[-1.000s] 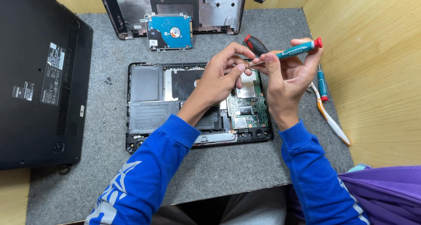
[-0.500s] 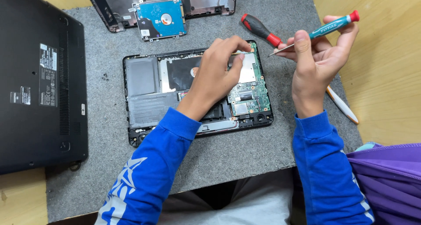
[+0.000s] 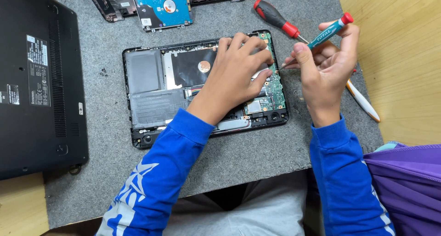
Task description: Securing internal components and the motherboard of a laptop using a screwdriver.
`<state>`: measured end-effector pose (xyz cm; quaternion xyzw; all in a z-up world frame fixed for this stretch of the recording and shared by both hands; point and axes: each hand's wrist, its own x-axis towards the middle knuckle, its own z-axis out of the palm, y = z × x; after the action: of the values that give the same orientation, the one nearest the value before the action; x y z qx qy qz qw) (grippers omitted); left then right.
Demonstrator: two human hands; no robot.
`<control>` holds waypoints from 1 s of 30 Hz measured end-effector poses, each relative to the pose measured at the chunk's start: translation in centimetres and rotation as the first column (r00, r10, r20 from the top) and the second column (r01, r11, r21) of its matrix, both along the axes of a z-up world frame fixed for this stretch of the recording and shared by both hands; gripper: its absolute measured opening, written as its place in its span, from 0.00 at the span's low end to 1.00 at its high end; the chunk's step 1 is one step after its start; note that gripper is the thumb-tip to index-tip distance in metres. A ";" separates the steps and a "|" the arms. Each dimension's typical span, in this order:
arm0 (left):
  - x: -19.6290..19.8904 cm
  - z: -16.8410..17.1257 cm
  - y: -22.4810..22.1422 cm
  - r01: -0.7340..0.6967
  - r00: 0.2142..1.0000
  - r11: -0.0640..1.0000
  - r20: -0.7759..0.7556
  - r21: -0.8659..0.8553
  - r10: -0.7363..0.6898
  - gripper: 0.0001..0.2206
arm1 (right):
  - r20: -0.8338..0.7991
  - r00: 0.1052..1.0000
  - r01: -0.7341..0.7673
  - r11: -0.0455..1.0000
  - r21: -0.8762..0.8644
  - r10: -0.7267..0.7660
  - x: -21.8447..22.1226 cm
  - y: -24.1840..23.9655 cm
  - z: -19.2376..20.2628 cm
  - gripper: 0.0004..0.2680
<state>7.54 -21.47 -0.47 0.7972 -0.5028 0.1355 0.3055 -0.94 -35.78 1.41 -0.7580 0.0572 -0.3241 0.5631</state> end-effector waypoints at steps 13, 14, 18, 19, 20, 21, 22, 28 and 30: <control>0.0 -0.4 -0.1 0.004 1.000 1.000 0.013 -0.021 -0.004 0.06 | -0.002 1.000 -0.029 0.999 -0.046 0.029 0.1 -0.2 -0.3 0.12; 0.0 -0.4 -0.1 0.002 1.000 1.000 0.011 -0.018 -0.002 0.06 | 0.001 0.999 -0.040 0.998 -0.057 0.040 0.1 -0.2 -0.3 0.12; 0.1 -0.3 -0.1 0.004 1.000 1.000 0.004 -0.018 -0.003 0.06 | 0.019 0.998 -0.056 0.985 -0.162 0.060 0.0 -0.6 -0.3 0.13; 0.2 -0.2 -0.2 0.004 1.000 1.000 0.007 -0.018 -0.004 0.06 | 0.021 0.998 -0.055 0.985 -0.162 0.059 0.0 -0.6 -0.1 0.13; 0.1 -0.3 -0.2 0.008 1.000 1.000 -0.011 -0.018 -0.008 0.06 | 0.008 0.999 -0.033 0.977 -0.210 0.036 -0.1 -0.6 0.0 0.14; 0.1 -0.3 -0.2 0.012 1.000 1.000 -0.029 -0.018 -0.012 0.06 | -0.004 1.000 -0.012 0.966 -0.258 0.011 -0.2 -0.5 0.0 0.14; 0.0 -0.3 -0.3 0.011 0.999 1.000 -0.033 -0.013 -0.011 0.06 | -0.009 1.000 -0.014 0.967 -0.253 0.012 -0.2 -0.4 -0.1 0.14; -0.3 0.4 -1.5 0.006 0.994 0.989 -0.110 -0.147 -0.022 0.01 | -0.028 0.998 0.037 0.953 -0.302 -0.048 0.1 -0.3 0.0 0.16; 0.0 0.1 -2.0 -0.044 0.936 0.993 -0.352 -0.112 0.002 0.05 | -0.047 0.991 0.095 0.917 -0.388 -0.123 0.1 -0.3 0.0 0.16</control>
<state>7.50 -23.49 -0.39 0.7951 -0.4218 0.0242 0.4351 -0.83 -36.08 1.37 -0.8604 0.0545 -0.3331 0.3820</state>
